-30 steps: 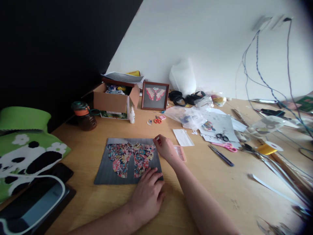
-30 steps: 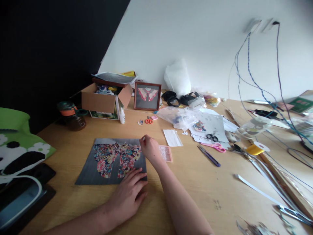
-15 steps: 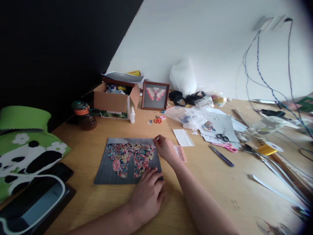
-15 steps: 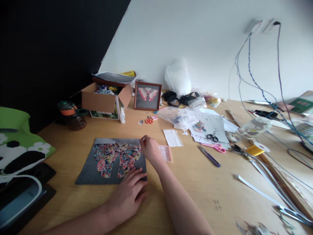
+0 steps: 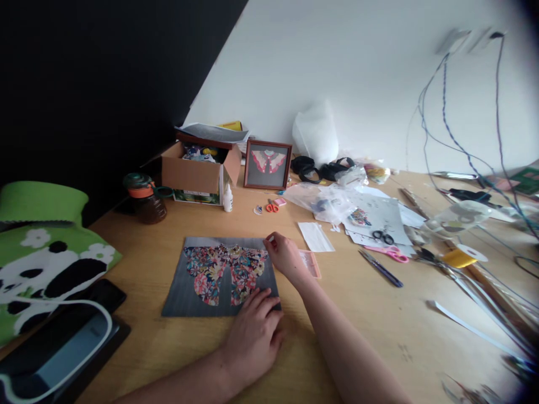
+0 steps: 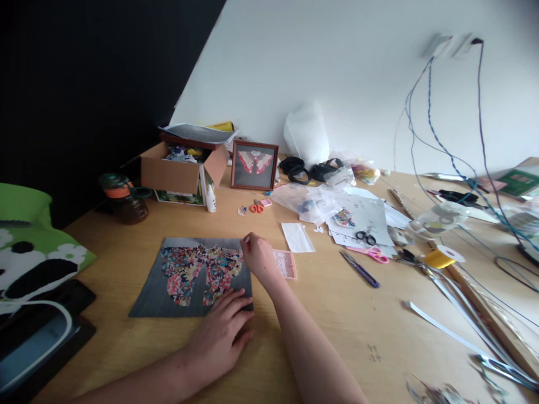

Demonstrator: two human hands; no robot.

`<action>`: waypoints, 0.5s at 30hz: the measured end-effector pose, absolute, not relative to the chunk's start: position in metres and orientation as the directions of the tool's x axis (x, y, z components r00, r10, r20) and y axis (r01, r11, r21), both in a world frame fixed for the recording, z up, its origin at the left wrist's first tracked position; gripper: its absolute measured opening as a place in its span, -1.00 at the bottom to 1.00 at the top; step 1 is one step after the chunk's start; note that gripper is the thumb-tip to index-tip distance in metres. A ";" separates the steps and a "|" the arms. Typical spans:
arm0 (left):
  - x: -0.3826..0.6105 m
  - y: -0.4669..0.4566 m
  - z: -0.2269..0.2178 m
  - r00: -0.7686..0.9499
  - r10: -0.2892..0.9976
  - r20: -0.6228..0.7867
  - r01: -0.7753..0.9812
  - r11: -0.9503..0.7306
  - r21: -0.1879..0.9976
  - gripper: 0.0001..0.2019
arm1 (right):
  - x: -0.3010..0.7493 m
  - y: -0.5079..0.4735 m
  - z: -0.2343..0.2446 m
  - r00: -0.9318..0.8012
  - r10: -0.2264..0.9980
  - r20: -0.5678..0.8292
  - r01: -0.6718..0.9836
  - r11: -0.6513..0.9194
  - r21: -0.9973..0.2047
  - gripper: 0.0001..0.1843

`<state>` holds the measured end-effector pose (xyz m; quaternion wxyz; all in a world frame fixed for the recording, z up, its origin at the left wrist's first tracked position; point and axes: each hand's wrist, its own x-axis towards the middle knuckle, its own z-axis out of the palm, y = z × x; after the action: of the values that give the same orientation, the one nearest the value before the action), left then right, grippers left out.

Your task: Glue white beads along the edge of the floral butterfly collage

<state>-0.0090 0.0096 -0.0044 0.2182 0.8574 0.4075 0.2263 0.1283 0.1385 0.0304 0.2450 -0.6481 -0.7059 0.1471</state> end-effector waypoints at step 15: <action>-0.009 0.009 0.000 0.578 0.794 0.190 0.607 -0.574 0.550 -0.71 | 0.132 0.141 0.033 -0.014 0.986 0.164 0.850 0.099 -0.518 -0.84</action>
<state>-0.0094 0.0094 -0.0002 0.2185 0.8610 0.4067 0.2133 0.1320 0.1410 0.0333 0.2475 -0.6570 -0.6986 0.1380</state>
